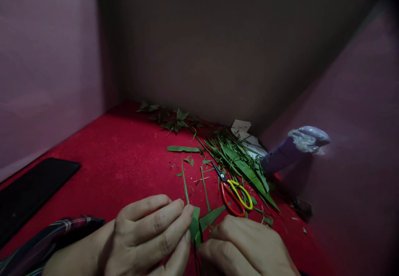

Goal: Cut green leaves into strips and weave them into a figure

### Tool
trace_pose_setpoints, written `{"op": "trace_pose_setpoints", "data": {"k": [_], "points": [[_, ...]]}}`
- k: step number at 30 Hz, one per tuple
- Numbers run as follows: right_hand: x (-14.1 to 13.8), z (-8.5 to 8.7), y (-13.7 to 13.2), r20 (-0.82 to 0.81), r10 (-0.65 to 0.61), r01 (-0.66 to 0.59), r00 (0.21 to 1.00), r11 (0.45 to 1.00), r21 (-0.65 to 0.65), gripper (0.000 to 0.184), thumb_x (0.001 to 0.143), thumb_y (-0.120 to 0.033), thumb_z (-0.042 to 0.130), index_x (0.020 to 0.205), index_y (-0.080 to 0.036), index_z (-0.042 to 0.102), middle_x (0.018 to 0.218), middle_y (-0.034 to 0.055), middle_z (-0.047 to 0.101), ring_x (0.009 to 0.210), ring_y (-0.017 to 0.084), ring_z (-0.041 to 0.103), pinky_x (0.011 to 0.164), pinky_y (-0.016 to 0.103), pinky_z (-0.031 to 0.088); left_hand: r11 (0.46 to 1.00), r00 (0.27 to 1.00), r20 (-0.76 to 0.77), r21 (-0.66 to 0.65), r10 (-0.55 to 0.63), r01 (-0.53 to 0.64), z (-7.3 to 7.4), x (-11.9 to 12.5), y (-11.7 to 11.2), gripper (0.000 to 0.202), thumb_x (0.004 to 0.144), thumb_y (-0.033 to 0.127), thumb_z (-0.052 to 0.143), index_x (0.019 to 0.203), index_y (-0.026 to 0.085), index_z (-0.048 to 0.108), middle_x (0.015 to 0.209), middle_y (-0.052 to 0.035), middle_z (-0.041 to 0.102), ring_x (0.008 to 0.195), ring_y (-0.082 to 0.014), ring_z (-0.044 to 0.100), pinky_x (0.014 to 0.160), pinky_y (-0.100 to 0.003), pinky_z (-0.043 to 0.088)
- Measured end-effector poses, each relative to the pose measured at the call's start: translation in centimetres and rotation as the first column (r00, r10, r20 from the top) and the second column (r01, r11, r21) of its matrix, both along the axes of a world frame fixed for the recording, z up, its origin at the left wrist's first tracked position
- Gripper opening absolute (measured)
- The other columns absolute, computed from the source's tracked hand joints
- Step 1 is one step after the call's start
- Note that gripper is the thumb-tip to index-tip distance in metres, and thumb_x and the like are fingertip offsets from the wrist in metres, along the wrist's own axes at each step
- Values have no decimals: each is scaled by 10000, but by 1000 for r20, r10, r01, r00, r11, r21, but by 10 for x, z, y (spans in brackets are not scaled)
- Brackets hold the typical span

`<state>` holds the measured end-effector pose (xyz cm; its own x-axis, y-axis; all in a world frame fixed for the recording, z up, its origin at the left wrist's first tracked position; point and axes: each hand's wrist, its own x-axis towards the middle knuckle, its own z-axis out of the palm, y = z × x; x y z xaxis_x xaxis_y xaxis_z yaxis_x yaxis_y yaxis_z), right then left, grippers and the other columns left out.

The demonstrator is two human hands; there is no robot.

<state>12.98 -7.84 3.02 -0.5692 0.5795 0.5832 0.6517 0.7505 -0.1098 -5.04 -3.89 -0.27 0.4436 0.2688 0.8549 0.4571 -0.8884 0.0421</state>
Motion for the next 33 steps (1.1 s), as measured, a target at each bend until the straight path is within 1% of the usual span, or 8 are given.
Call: {"op": "trace_pose_setpoints", "data": {"k": [2, 3, 4, 10, 15, 20, 28, 33], "points": [[-1, -7, 3, -96, 26, -15, 995, 994, 112, 364, 870, -59, 336, 617, -149, 582, 417, -8, 463, 356, 104, 402, 345, 227, 265, 996, 997, -32, 50, -74, 75, -2, -2, 2, 271, 851, 68, 440, 743, 195, 654, 848, 22, 738, 886, -92, 650, 873, -238, 473], [-1, -9, 4, -121, 34, -17, 992, 991, 133, 373, 878, -74, 334, 608, -149, 579, 413, -9, 453, 353, 104, 390, 339, 229, 248, 986, 992, 23, 114, -124, 121, -3, -3, 3, 321, 878, 81, 383, 734, 179, 653, 845, 1, 739, 906, -101, 644, 874, -251, 473], [-1, -11, 5, -137, 36, -18, 990, 991, 131, 377, 889, -102, 341, 596, -151, 574, 413, -8, 449, 355, 106, 383, 335, 231, 239, 986, 991, 18, 103, -134, 131, -5, -4, 4, 347, 895, 95, 346, 765, 171, 660, 876, -10, 734, 946, -106, 629, 899, -261, 458], [2, 1, 0, -23, -7, 4, 1000, 996, -94, 304, 880, -78, 378, 697, -141, 614, 507, 8, 523, 435, 106, 453, 394, 216, 319, 996, 992, -91, 15, -90, 92, -7, -9, 3, 394, 912, 92, 279, 936, 187, 660, 994, 34, 705, 1022, -80, 584, 1014, -229, 346], [6, 8, -3, -57, 10, -16, 998, 994, -106, 287, 888, -98, 378, 734, -130, 619, 529, 21, 543, 474, 118, 505, 429, 211, 376, 992, 986, -113, 10, -121, 123, -4, -12, 5, 392, 917, 104, 272, 944, 177, 656, 1008, 15, 701, 1028, -96, 582, 1006, -255, 363], [8, 9, -3, -66, -28, 20, 997, 993, -115, 269, 888, -108, 401, 721, -145, 608, 535, 9, 543, 465, 105, 491, 416, 203, 354, 993, 990, -86, 15, -112, 114, -6, -11, 6, 365, 923, 144, 298, 931, 178, 662, 993, 2, 707, 1025, -98, 579, 1001, -267, 361], [6, 5, -3, -75, -39, 32, 996, 995, -92, 271, 881, -113, 411, 699, -145, 608, 525, 6, 532, 464, 109, 486, 411, 208, 339, 994, 994, -30, 28, -103, 104, -5, -10, 6, 347, 909, 136, 331, 885, 196, 672, 954, 6, 719, 997, -97, 592, 966, -260, 389], [5, -2, 4, -179, 29, -20, 983, 998, 54, 309, 879, -132, 400, 627, -153, 576, 466, -7, 480, 405, 102, 452, 369, 197, 321, 989, 992, 12, 86, -123, 122, -7, -7, 10, 345, 904, 142, 344, 838, 202, 677, 902, 23, 729, 940, -87, 613, 963, -237, 389]]}}
